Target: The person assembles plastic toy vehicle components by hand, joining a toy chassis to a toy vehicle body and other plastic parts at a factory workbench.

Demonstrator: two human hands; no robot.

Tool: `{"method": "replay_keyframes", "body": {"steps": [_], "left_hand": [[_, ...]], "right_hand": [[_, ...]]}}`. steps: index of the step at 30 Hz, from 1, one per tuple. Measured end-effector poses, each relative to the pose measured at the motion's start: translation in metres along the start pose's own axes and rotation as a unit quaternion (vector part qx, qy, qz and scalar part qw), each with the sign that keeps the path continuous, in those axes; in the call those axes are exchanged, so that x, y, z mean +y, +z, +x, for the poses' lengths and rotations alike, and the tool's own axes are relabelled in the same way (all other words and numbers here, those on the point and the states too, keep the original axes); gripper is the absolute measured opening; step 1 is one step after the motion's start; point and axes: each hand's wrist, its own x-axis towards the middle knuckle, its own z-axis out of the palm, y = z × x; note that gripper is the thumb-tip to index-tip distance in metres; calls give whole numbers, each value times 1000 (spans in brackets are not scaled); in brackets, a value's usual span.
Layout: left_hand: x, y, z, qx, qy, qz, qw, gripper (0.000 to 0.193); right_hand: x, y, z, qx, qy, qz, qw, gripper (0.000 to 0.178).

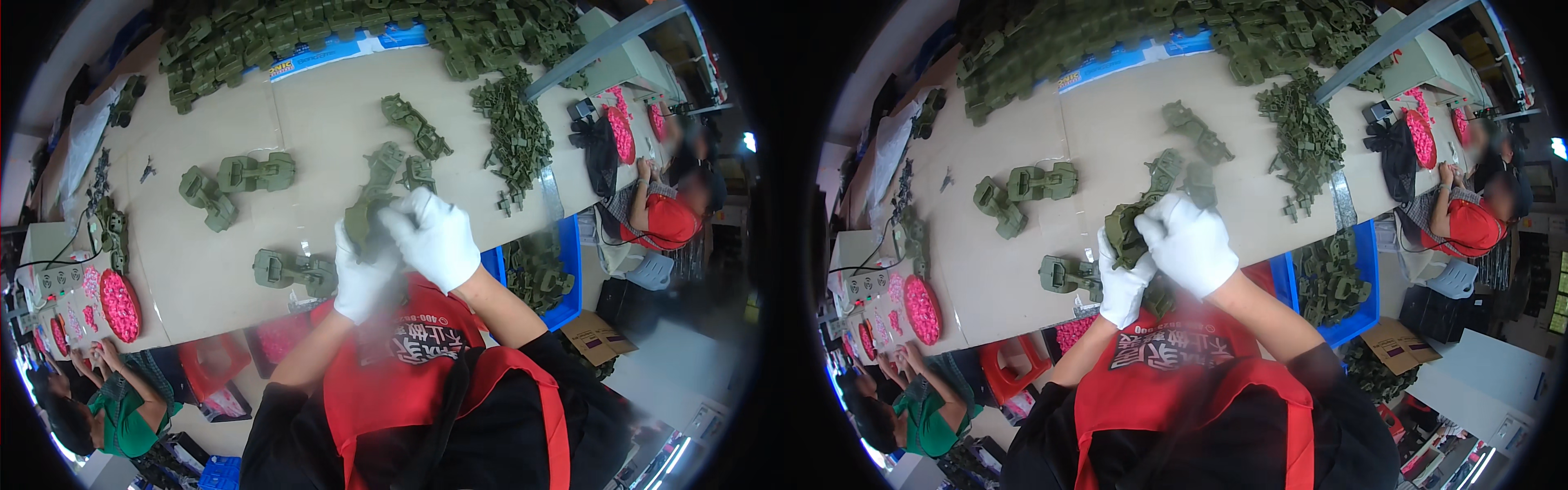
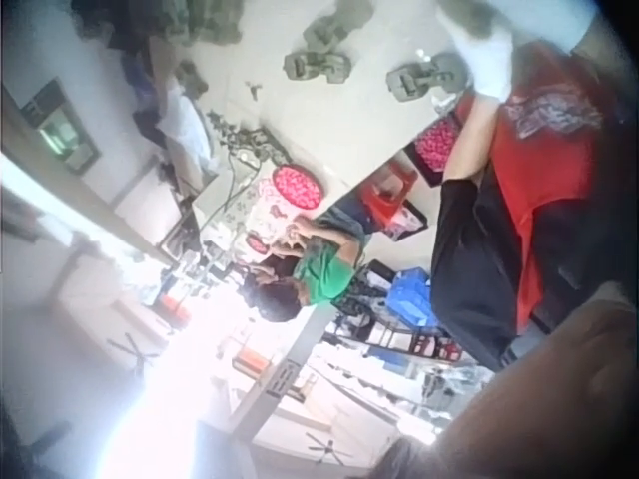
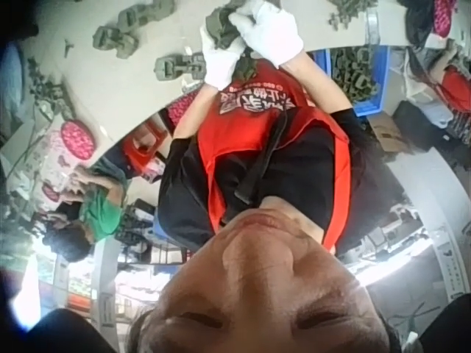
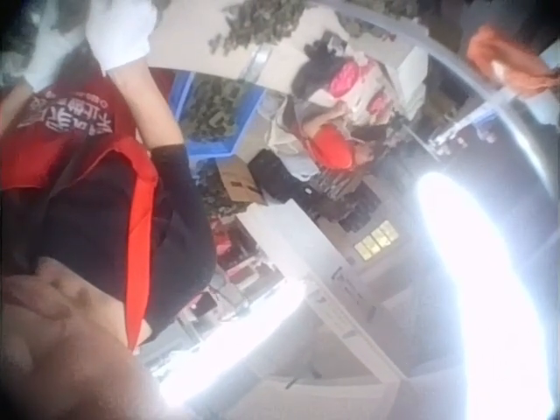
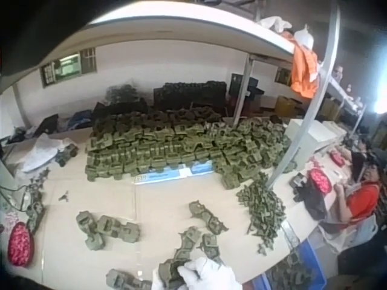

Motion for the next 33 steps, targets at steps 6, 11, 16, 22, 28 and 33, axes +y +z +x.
{"method": "replay_keyframes", "body": {"steps": [6,11,16,22,28,33], "left_hand": [[4,0,-3,-7,-47,35,998,46],[-6,-1,-6,11,-30,48,998,49],[2,15,1,85,-169,-316,930,60],[0,11,-4,-19,-83,-38,996,32],[7,2,-3,-34,-127,-31,991,45],[-22,-23,0,-4,-208,-23,978,37]], "right_hand": [[14,0,12,-5,-59,40,997,13],[11,5,9,44,-78,-31,995,13],[19,25,-4,115,-285,-229,924,9],[17,-5,14,-32,44,117,992,20],[33,-26,19,-169,132,263,941,40],[80,-24,3,-117,84,160,977,41]]}}
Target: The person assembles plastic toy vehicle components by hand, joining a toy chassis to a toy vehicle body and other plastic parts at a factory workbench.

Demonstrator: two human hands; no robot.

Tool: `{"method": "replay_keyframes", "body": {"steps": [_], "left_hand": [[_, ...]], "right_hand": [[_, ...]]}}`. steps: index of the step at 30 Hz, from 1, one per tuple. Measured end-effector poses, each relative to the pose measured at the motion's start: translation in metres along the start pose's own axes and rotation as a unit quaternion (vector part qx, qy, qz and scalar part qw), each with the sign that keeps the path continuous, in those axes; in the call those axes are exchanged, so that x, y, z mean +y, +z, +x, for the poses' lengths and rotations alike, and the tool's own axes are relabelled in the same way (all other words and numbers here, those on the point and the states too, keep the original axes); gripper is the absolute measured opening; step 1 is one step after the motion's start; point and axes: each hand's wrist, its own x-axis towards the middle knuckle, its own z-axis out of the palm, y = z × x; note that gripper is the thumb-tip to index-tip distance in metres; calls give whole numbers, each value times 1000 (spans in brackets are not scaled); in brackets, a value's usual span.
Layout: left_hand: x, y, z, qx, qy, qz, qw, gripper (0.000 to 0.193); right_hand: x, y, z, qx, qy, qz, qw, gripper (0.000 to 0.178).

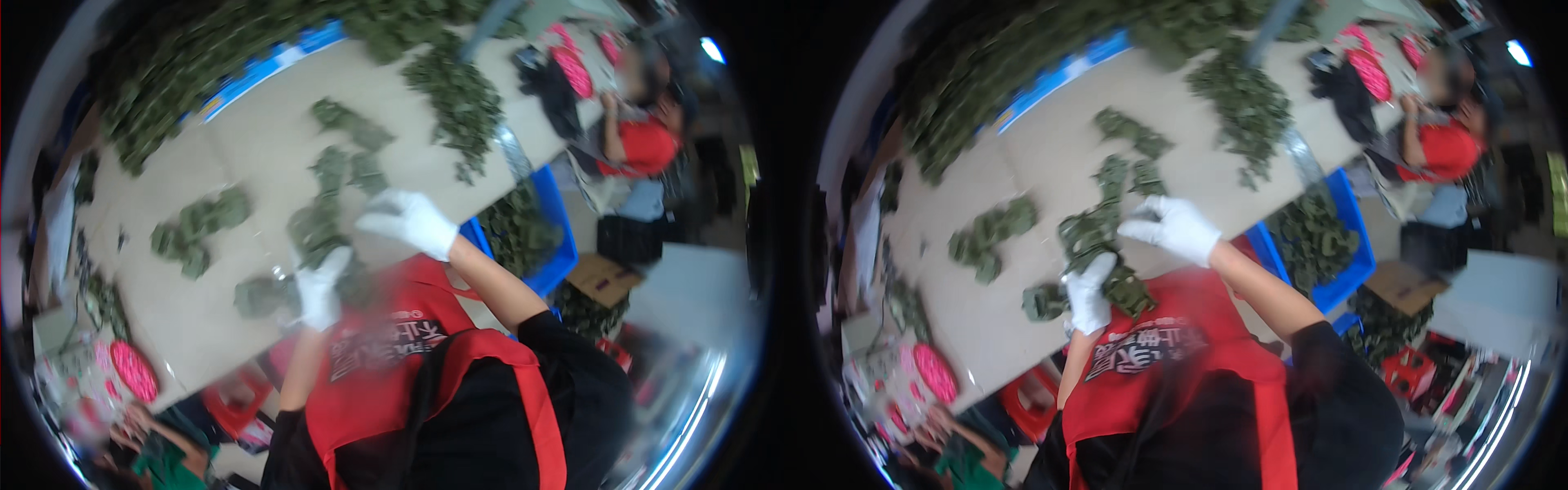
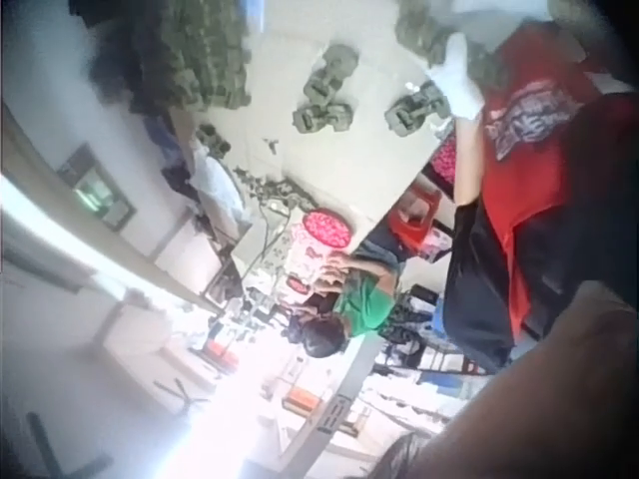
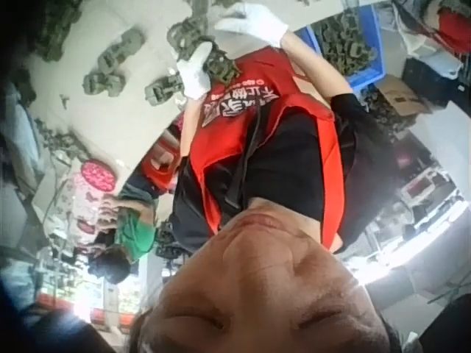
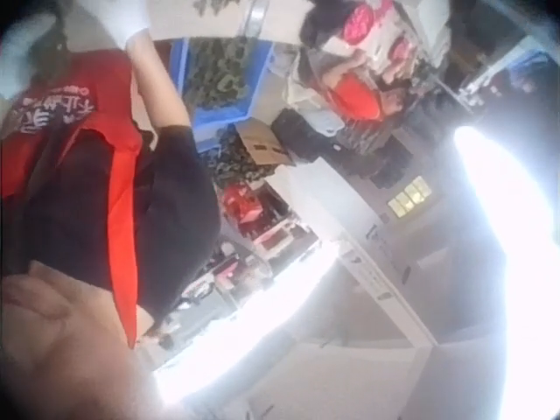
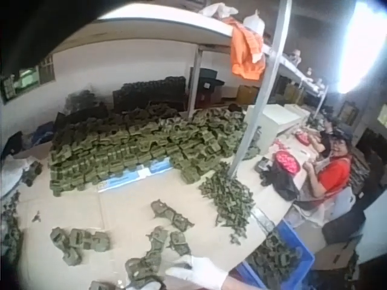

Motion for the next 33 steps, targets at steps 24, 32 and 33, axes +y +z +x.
{"method": "replay_keyframes", "body": {"steps": [24,32,33], "left_hand": [[-27,6,24,-46,-112,-66,991,34],[-33,-6,20,-8,-151,-72,986,33],[-28,-4,19,-54,-146,-79,985,32]], "right_hand": [[219,-102,12,236,41,-79,968,42],[154,-151,-41,394,21,-155,906,33],[151,-108,-36,330,-6,-100,939,32]]}}
